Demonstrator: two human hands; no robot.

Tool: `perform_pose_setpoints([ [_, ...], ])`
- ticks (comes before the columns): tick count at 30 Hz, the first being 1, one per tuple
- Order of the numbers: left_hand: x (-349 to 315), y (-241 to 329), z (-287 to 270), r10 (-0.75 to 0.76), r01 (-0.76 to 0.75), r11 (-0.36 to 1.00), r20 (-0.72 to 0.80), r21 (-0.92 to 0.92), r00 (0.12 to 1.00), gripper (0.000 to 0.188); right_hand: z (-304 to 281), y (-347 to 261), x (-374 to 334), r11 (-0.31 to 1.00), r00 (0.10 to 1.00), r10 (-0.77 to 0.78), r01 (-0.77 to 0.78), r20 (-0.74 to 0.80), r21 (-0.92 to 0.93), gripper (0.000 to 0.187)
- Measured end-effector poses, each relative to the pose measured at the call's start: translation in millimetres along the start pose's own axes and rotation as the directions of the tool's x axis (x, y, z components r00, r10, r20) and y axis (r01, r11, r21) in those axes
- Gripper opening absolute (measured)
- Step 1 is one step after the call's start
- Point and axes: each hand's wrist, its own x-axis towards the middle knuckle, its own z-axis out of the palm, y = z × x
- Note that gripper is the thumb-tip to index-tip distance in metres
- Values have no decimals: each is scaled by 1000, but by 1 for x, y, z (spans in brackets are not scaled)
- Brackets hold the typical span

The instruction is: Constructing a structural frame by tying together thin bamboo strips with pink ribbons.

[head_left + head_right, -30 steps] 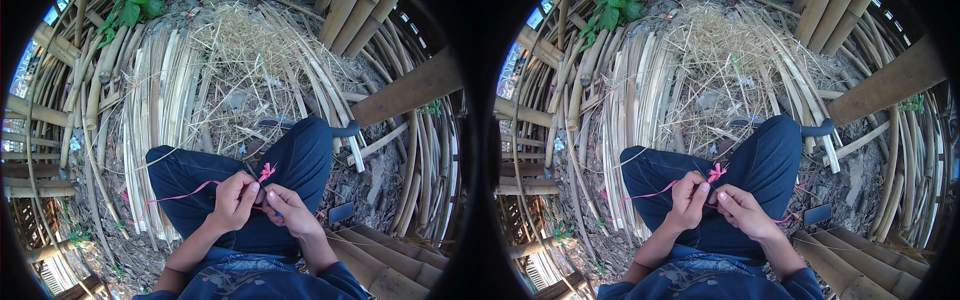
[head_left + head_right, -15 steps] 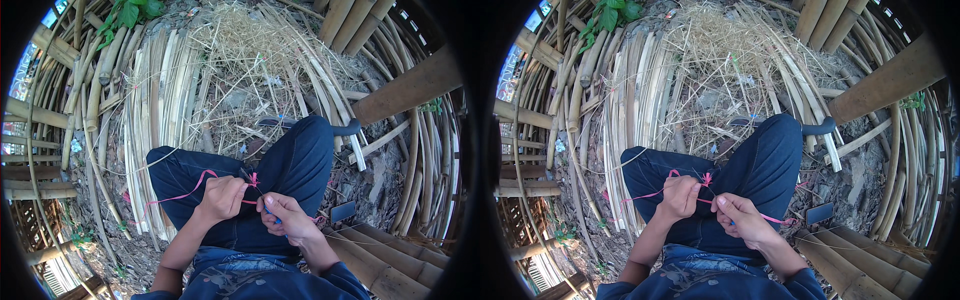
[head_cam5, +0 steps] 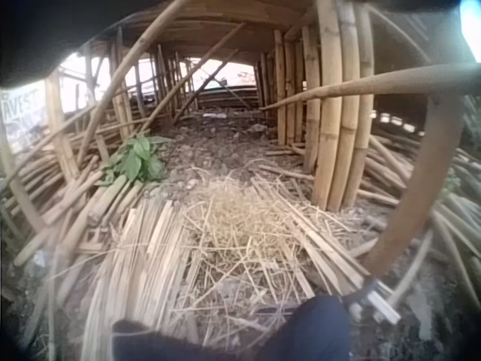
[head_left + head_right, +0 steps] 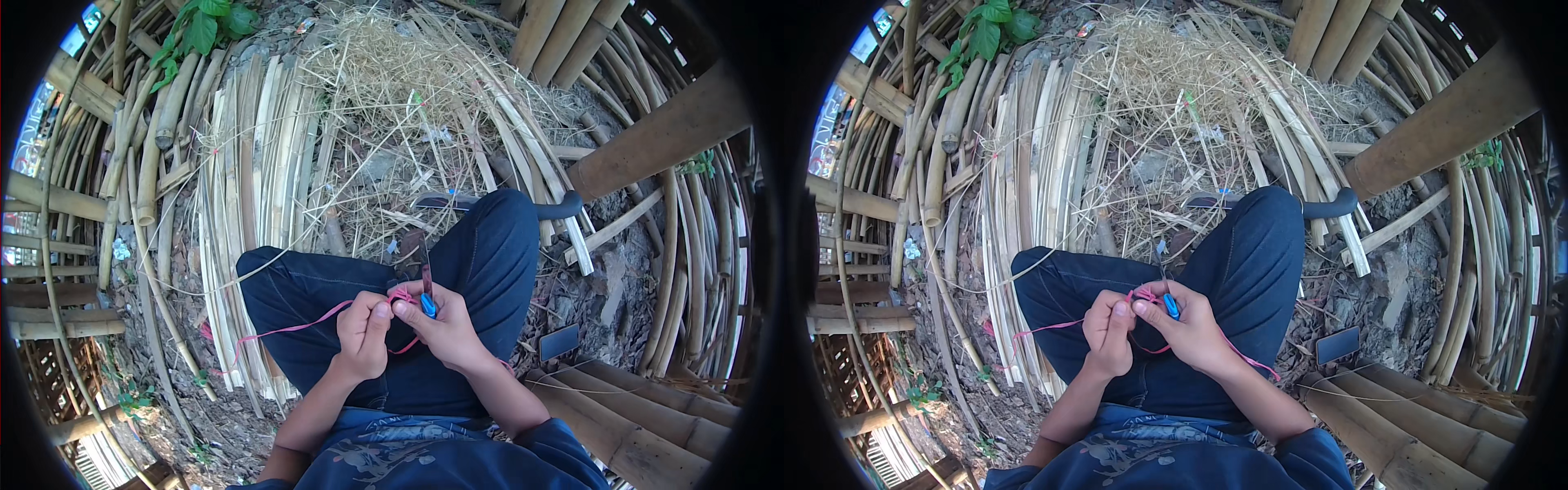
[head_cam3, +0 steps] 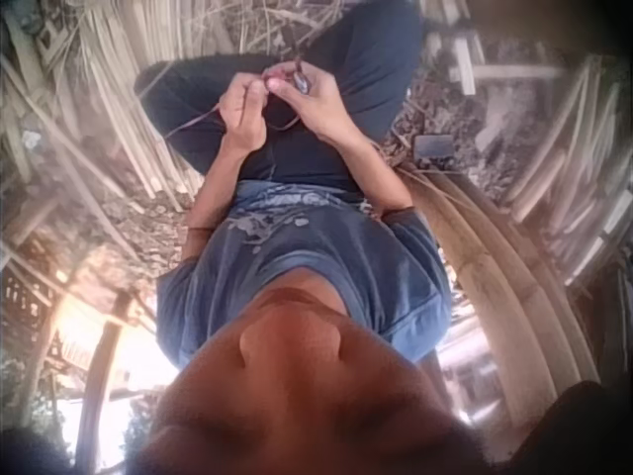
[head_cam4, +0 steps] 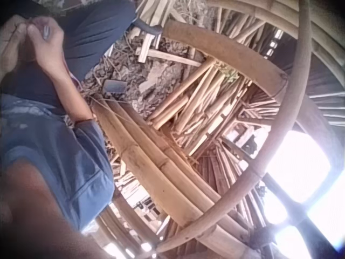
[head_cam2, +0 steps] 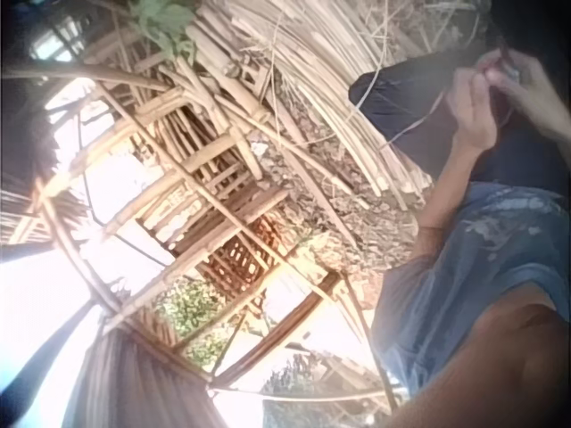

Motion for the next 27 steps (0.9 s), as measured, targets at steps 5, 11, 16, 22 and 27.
perform_pose_setpoints([
  [5,2,0,-4,-112,104,988,-65,-114,992,18,-3,-13,15,999,999,-25,27,-37,44,14],
  [11,14,6,-36,-87,50,992,-346,-114,934,20,-119,-80,111,723,616,-567,54,-547,-688,30],
  [16,21,19,-37,-438,220,774,-251,-594,863,21,-99,-122,101,558,447,-698,-150,-560,-816,44],
  [22,13,39,-28,-526,420,607,54,-675,849,22,0,-47,47,972,932,-223,235,285,-10,21],
  [27,3,34,-18,-512,505,584,194,-636,837,22,17,-19,37,965,976,-127,81,178,248,10],
])
